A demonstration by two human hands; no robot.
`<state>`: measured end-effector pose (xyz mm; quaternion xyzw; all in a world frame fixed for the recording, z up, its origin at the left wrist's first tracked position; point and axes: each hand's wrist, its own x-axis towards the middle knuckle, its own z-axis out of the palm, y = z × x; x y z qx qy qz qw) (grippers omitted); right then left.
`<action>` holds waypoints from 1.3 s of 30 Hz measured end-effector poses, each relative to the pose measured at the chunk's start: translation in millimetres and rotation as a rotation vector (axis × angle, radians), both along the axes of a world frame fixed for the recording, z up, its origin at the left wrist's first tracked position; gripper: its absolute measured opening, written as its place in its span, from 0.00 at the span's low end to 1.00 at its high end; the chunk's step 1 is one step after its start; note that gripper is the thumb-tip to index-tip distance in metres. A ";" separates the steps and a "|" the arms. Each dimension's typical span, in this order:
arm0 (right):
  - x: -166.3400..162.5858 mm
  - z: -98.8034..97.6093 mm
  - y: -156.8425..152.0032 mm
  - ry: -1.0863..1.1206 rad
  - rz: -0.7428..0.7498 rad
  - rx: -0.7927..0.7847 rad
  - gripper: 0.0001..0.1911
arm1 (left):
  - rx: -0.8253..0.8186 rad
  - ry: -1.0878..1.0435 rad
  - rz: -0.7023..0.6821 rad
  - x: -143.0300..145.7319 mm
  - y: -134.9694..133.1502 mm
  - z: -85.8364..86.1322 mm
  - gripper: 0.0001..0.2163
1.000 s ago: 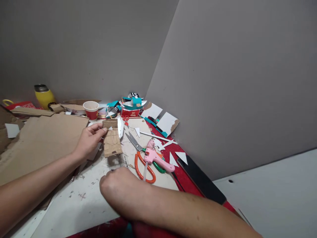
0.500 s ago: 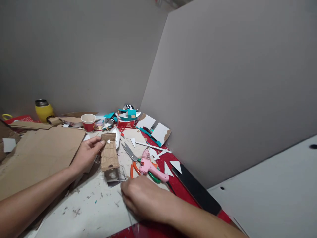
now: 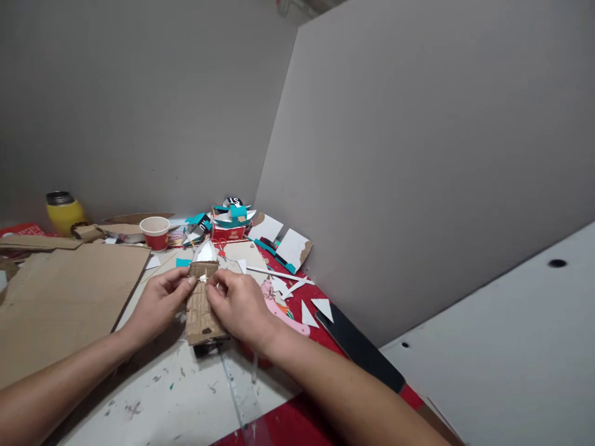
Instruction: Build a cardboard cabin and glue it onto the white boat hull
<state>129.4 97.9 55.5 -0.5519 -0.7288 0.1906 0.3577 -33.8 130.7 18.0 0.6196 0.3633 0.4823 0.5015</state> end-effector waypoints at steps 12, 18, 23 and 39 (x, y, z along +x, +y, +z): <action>6.2 -4.0 -5.8 -0.048 0.144 -0.035 0.10 | 0.036 0.041 0.052 -1.1 0.4 0.8 0.10; 55.3 0.5 -20.9 -0.067 0.432 -0.213 0.12 | 0.019 0.059 0.136 -4.7 8.6 -4.9 0.11; 102.2 -0.6 -28.7 -0.176 0.266 -0.191 0.18 | -0.007 0.066 0.169 -4.7 7.9 0.7 0.10; 121.4 -26.4 -32.4 -0.652 -0.004 -0.213 0.10 | -0.064 -0.041 0.124 -2.5 3.3 3.2 0.12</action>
